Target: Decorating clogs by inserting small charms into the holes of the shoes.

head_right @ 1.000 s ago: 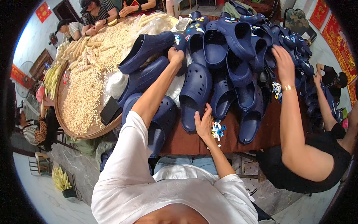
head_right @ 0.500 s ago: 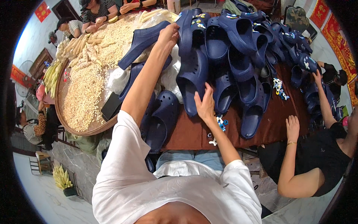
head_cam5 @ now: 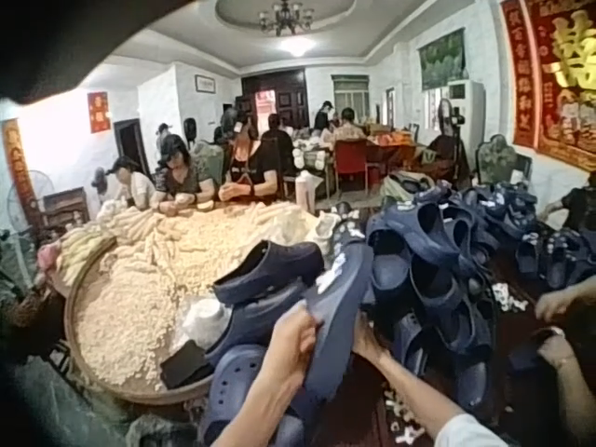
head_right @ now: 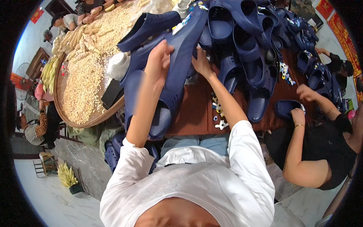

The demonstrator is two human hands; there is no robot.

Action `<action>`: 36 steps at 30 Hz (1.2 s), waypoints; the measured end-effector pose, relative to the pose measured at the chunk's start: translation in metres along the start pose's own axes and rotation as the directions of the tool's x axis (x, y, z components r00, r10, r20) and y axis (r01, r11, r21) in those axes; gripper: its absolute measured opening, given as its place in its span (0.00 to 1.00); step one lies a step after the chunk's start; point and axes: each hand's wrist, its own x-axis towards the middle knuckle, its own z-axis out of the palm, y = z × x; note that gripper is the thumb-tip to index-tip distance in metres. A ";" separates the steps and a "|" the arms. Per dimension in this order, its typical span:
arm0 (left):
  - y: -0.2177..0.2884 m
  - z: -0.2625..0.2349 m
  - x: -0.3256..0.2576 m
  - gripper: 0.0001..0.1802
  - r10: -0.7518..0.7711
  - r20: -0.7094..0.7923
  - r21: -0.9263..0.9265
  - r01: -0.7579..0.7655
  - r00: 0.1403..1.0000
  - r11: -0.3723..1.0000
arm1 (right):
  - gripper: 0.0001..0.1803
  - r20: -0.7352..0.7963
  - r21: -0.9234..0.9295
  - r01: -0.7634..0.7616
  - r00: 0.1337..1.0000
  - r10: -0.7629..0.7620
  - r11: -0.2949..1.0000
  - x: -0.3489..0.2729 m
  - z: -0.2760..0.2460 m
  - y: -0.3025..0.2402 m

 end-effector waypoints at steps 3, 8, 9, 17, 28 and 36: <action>-0.026 -0.015 -0.059 0.13 0.087 0.009 0.217 -0.087 0.996 0.972 | 0.22 -0.012 0.133 -0.041 0.999 0.043 0.990 -0.020 -0.021 -0.041; -0.076 -0.018 -0.135 0.17 0.091 0.036 0.291 -0.098 0.995 0.952 | 0.11 -0.086 0.372 -0.275 0.941 0.328 0.886 -0.073 -0.079 -0.078; -0.088 -0.025 -0.148 0.17 0.066 0.028 0.302 -0.071 0.997 0.951 | 0.11 0.013 0.414 -0.384 0.909 0.416 0.825 -0.088 -0.092 -0.091; -0.189 -0.046 -0.195 0.15 0.148 -0.062 0.743 -0.054 0.987 0.667 | 0.15 0.279 0.447 -0.682 0.722 0.633 0.579 -0.173 -0.125 -0.162; -0.223 -0.064 -0.171 0.20 -0.194 -0.150 0.101 0.210 0.969 0.972 | 0.17 0.119 -0.047 -0.401 0.907 0.404 0.915 -0.180 -0.107 -0.186; -0.234 -0.064 -0.131 0.15 -0.429 -0.207 -0.361 0.339 0.879 0.869 | 0.16 0.063 -0.009 -0.405 0.912 0.405 0.914 -0.180 -0.094 -0.187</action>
